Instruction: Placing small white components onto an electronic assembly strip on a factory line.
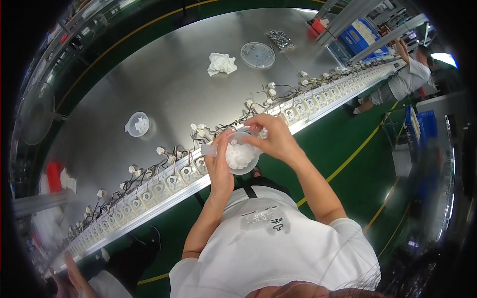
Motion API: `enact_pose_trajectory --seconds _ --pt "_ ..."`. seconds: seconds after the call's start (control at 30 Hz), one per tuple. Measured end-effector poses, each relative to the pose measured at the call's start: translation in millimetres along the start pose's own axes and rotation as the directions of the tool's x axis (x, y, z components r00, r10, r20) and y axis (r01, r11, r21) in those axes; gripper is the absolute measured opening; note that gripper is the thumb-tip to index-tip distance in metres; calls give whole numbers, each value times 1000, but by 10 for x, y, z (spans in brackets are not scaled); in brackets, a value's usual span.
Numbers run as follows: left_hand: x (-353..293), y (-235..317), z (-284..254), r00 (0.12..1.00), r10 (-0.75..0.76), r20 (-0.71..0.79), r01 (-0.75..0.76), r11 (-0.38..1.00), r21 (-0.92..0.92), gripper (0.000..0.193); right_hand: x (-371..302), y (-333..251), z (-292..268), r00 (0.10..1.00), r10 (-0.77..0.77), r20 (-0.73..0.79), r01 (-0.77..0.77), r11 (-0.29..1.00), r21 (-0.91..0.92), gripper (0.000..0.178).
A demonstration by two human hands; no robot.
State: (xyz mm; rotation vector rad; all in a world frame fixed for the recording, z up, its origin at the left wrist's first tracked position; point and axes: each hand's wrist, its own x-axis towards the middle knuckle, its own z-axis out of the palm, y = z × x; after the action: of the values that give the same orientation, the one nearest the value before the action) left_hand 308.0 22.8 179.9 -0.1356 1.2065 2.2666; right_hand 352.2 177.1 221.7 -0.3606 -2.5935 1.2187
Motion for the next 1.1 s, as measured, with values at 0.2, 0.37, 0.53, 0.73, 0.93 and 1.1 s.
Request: enact_pose_trajectory --seconds 0.2,0.37,0.53,0.73,0.93,1.1 --pt "-52 35 33 998 -43 42 42 999 12 31 -29 -66 202 993 -114 14 112 943 -313 29" --pt "-1 46 -35 999 -41 21 41 998 -37 31 -79 -69 307 913 -407 1 351 786 -509 17" --pt "47 131 -72 998 -56 -28 53 995 -87 30 -131 -15 214 862 -464 -206 367 850 -378 18" --pt "190 301 -235 996 -2 -85 -6 996 -92 36 -293 314 201 976 43 -212 -56 997 -56 7" --pt "217 399 -281 994 9 -111 -19 995 -93 38 -361 377 313 980 -57 -192 -4 952 -307 10" --pt "209 410 -280 993 -1 -121 -11 995 -98 38 -353 403 345 973 -101 -207 24 938 -345 11"
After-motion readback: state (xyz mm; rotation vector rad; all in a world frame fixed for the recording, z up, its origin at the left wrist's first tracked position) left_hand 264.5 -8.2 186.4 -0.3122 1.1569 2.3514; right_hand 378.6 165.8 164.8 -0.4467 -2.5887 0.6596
